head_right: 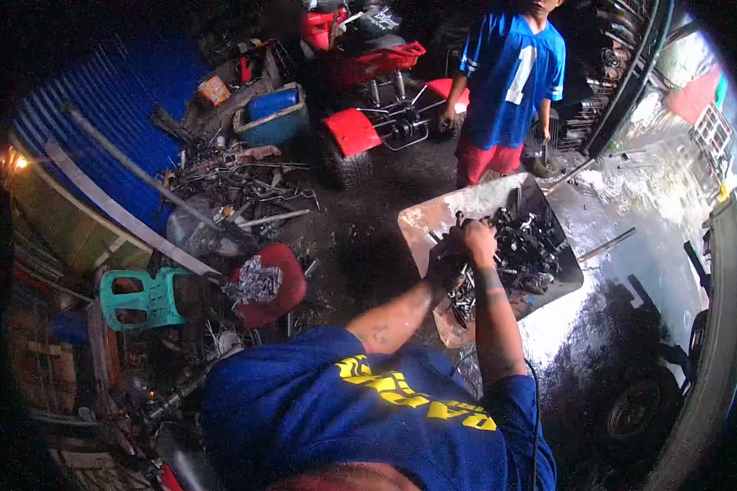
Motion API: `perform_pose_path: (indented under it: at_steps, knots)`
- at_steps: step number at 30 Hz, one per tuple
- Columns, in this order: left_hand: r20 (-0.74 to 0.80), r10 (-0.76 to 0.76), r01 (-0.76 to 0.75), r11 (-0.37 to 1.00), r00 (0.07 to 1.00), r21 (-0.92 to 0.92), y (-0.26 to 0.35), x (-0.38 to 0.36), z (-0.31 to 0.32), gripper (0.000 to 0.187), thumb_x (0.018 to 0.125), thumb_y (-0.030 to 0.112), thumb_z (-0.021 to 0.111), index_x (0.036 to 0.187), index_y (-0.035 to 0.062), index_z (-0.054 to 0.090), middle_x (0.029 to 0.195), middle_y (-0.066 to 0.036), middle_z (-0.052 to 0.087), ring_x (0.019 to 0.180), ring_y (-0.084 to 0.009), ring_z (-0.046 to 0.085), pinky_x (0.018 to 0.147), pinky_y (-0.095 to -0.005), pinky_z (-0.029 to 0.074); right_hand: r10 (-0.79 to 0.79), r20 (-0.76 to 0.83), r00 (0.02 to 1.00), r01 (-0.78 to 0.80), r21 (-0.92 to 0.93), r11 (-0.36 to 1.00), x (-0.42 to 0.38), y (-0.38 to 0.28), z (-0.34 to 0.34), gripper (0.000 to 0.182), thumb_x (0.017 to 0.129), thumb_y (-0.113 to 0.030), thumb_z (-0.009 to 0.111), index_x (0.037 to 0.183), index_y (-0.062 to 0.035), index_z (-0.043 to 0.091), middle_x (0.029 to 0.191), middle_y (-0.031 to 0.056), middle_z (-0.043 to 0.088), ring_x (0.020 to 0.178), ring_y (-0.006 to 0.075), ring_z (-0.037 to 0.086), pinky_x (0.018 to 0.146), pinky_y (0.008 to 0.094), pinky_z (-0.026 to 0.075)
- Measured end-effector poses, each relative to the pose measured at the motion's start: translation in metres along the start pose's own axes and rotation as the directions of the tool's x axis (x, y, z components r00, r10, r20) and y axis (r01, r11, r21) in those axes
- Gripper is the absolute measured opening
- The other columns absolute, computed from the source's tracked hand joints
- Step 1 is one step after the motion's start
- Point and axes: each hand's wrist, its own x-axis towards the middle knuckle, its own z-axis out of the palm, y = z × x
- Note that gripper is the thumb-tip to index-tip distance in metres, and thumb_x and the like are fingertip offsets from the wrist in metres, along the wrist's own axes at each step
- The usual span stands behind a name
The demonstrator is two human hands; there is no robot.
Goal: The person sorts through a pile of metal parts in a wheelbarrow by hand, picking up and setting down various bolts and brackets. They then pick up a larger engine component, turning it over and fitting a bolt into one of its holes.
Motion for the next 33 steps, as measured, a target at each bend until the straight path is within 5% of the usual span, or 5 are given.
perform_pose_path:
  at_steps: [4, 9, 28, 30, 33]
  knots:
    - [0.035, -0.314, 0.151, 0.353, 0.949, -0.923, 0.013, 0.001, 0.011, 0.021, 0.075, 0.014, 0.051, 0.094, 0.0056, 0.051, 0.082, -0.006, 0.054, 0.081, -0.0153, 0.052, 0.068, -0.0273, 0.044, 0.056, 0.072, 0.996, -0.059, 0.04, 0.997, 0.017, 0.019, 0.034, 0.028, 0.078, -0.027, 0.039, 0.087, -0.0074, 0.057, 0.093, 0.018, 0.054, 0.09, 0.0381, 0.049, 0.072, 0.0467, 0.042]
    - [-0.044, -0.242, 0.159, 0.752, 0.969, -0.639, 0.005, 0.006, 0.005, 0.018, 0.079, 0.012, 0.045, 0.094, 0.0059, 0.051, 0.087, -0.005, 0.054, 0.083, -0.014, 0.052, 0.071, -0.0263, 0.043, -0.002, -0.009, 1.0, 0.002, 0.006, 1.0, 0.001, -0.017, 0.0, 0.028, 0.075, -0.028, 0.047, 0.084, -0.0046, 0.058, 0.082, 0.0182, 0.057, 0.079, 0.0359, 0.054, 0.068, 0.0446, 0.044]
    - [0.194, -0.232, 0.285, 0.471, 0.953, -0.835, 0.009, 0.001, 0.025, 0.026, 0.083, 0.018, 0.035, 0.1, 0.0018, 0.047, 0.099, -0.009, 0.051, 0.096, -0.0179, 0.048, 0.084, -0.0316, 0.039, 0.184, 0.066, 0.981, -0.188, 0.065, 0.98, -0.01, 0.003, -0.009, 0.043, 0.068, -0.042, 0.054, 0.088, -0.0044, 0.059, 0.094, 0.0155, 0.057, 0.091, 0.0347, 0.052, 0.075, 0.041, 0.043]
    - [0.327, -0.185, 0.313, -0.101, 0.927, -0.944, -0.009, -0.004, 0.028, 0.025, 0.082, 0.017, 0.037, 0.099, 0.0033, 0.049, 0.097, -0.008, 0.052, 0.092, -0.0178, 0.05, 0.083, -0.0303, 0.039, 0.175, -0.024, 0.984, -0.174, 0.034, 0.984, -0.003, 0.009, 0.012, 0.033, 0.071, -0.033, 0.05, 0.085, -0.0054, 0.059, 0.089, 0.0132, 0.057, 0.082, 0.0323, 0.054, 0.069, 0.041, 0.044]
    - [0.046, -0.231, 0.146, 0.439, 0.972, -0.886, 0.016, 0.002, 0.009, 0.021, 0.08, 0.013, 0.042, 0.097, 0.0037, 0.051, 0.094, -0.006, 0.053, 0.087, -0.0163, 0.052, 0.076, -0.0296, 0.043, 0.118, -0.01, 0.993, -0.118, -0.01, 0.993, -0.014, -0.013, -0.005, 0.022, 0.074, -0.022, 0.043, 0.079, -0.0065, 0.058, 0.08, 0.0125, 0.058, 0.072, 0.0305, 0.057, 0.061, 0.0408, 0.046]
